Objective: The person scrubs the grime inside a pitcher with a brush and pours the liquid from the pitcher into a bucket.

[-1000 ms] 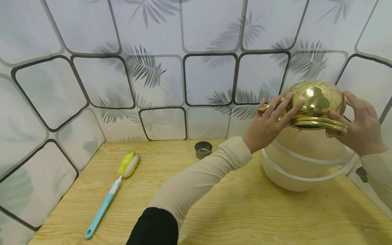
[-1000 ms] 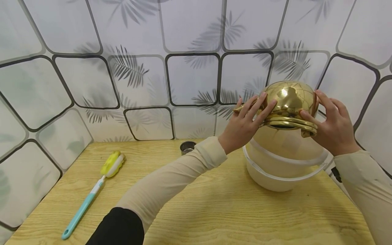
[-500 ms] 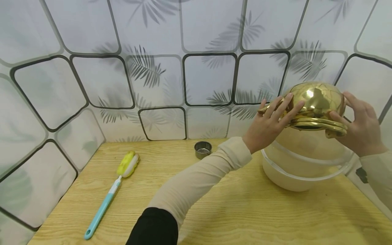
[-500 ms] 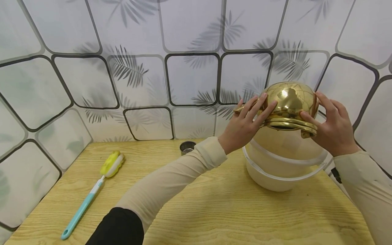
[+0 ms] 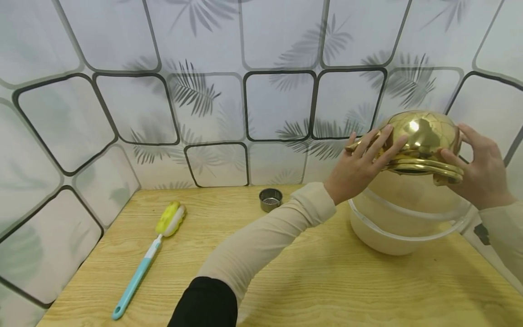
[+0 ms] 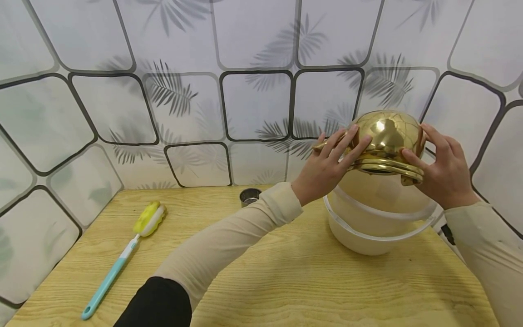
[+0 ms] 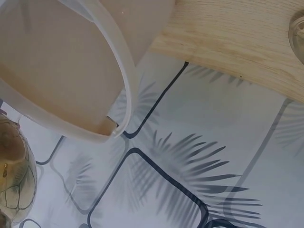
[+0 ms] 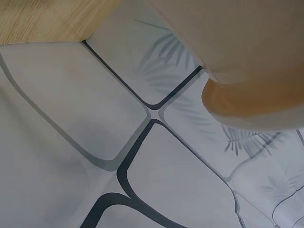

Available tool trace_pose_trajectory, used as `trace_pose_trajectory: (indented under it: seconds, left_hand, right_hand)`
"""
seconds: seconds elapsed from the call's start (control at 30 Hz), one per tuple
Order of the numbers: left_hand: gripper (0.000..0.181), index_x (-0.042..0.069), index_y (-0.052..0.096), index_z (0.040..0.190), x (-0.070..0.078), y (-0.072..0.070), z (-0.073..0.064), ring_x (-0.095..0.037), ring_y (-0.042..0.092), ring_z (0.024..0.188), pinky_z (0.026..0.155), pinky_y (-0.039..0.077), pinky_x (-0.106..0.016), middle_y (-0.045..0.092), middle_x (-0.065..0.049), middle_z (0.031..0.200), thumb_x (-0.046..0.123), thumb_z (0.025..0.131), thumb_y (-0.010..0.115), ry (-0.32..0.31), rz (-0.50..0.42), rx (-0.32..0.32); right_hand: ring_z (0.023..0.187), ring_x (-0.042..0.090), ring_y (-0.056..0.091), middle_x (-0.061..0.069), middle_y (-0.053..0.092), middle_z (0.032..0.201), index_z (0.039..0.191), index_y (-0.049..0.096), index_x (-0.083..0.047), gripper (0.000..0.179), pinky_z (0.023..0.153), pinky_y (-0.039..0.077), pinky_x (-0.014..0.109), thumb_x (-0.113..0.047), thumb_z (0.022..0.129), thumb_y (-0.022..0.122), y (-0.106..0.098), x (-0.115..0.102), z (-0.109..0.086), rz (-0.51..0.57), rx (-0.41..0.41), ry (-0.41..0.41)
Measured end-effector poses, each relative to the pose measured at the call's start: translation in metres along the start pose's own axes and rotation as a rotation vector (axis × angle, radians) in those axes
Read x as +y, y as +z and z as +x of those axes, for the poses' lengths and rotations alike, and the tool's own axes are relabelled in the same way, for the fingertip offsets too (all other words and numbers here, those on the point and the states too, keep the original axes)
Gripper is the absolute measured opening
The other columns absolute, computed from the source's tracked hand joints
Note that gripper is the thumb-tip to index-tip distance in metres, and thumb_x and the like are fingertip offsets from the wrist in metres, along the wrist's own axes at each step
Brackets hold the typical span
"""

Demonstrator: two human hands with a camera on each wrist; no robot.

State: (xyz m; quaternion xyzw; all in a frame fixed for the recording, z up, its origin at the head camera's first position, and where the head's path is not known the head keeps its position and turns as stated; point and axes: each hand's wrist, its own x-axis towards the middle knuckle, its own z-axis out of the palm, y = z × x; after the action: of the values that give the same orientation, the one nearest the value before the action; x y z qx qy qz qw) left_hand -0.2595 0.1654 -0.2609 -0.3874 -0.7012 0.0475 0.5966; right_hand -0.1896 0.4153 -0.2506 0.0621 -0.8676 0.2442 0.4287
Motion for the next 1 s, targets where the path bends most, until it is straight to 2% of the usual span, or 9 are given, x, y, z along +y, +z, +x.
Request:
trace_pose_trajectory:
  seconds: [0.07,0.13,0.17,0.3,0.4,0.57,0.8,0.83,1.0]
  left_hand:
    - [0.053,0.033,0.041,0.140,0.0004,0.0002,0.0002,-0.021,0.038,0.133,0.109,0.023,-0.051,0.036,-0.005,0.150,0.004,0.100,0.025,0.000,-0.002,0.005]
    - [0.053,0.033,0.041,0.140,0.0008,0.0002,0.0001,-0.022,0.037,0.134,0.109,0.021,-0.052,0.036,-0.006,0.150,0.003,0.100,0.025,0.000,-0.006,0.010]
    - [0.053,0.033,0.041,0.140,0.0011,0.0002,-0.0001,-0.023,0.036,0.134,0.109,0.021,-0.052,0.036,-0.006,0.150,0.003,0.100,0.026,0.002,-0.003,0.013]
    - [0.053,0.033,0.041,0.140,0.0022,0.0004,-0.0007,-0.025,0.033,0.137,0.108,0.021,-0.052,0.036,-0.006,0.150,0.002,0.099,0.028,0.004,0.008,0.028]
    - [0.054,0.033,0.040,0.141,0.0031,0.0008,-0.0010,-0.026,0.032,0.138,0.107,0.021,-0.052,0.036,-0.006,0.150,0.002,0.098,0.029,0.007,0.014,0.033]
    - [0.055,0.033,0.040,0.141,0.0043,0.0017,-0.0017,-0.026,0.032,0.137,0.107,0.021,-0.052,0.035,-0.006,0.150,0.001,0.098,0.030,0.011,0.010,0.031]
    - [0.055,0.033,0.039,0.142,0.0051,0.0028,-0.0025,-0.027,0.031,0.138,0.108,0.021,-0.052,0.034,-0.007,0.151,0.000,0.098,0.029,0.017,0.002,0.022]
    - [0.055,0.033,0.039,0.141,0.0052,0.0029,-0.0024,-0.027,0.032,0.138,0.108,0.020,-0.052,0.035,-0.007,0.151,0.001,0.098,0.029,0.017,0.002,0.024]
    - [0.054,0.035,0.041,0.140,0.0043,0.0026,-0.0009,-0.025,0.033,0.137,0.108,0.021,-0.052,0.036,-0.006,0.150,0.003,0.099,0.029,0.016,0.010,0.034]
  right_hand:
    - [0.127,0.052,0.035,0.031,0.040,0.140,0.142,0.038,-0.011,0.059,0.112,0.017,0.058,-0.038,0.092,0.056,-0.0001,0.0013,-0.0008,-0.007,0.010,-0.040]
    - [0.129,0.047,0.038,0.016,0.044,0.144,0.140,0.041,-0.012,0.058,0.113,0.018,0.055,-0.036,0.091,0.058,-0.0001,0.0028,-0.0011,0.007,0.021,-0.046]
    - [0.128,0.047,0.039,0.015,0.045,0.143,0.140,0.041,-0.011,0.059,0.112,0.019,0.055,-0.037,0.090,0.059,-0.0001,0.0038,-0.0017,0.005,0.025,-0.063]
    - [0.129,0.010,0.042,-0.031,0.047,0.127,0.136,0.048,-0.011,0.052,0.114,0.018,0.046,-0.025,0.087,0.063,0.0000,0.0055,0.0012,0.074,0.032,-0.034]
    - [0.118,-0.013,0.039,-0.045,0.043,0.112,0.133,0.051,-0.011,0.050,0.114,0.019,0.036,-0.023,0.087,0.065,0.0003,0.0056,0.0039,0.097,0.029,-0.046]
    - [0.110,-0.020,0.037,-0.047,0.043,0.108,0.133,0.052,-0.010,0.051,0.109,0.022,0.019,-0.021,0.085,0.067,0.0014,0.0062,0.0048,0.094,0.030,-0.078]
    - [0.112,-0.019,0.037,-0.045,0.042,0.109,0.134,0.051,-0.010,0.054,0.108,0.022,0.017,-0.020,0.084,0.069,0.0017,0.0081,0.0049,0.077,0.025,-0.077]
    - [0.111,-0.020,0.037,-0.038,0.048,0.115,0.134,0.050,-0.008,0.059,0.108,0.023,0.017,-0.025,0.082,0.072,0.0013,0.0082,0.0048,0.073,0.024,-0.095]
    - [0.106,-0.022,0.038,-0.037,0.051,0.111,0.131,0.053,-0.007,0.058,0.101,0.025,0.009,-0.020,0.078,0.074,0.0020,0.0061,0.0053,0.088,0.042,-0.131]
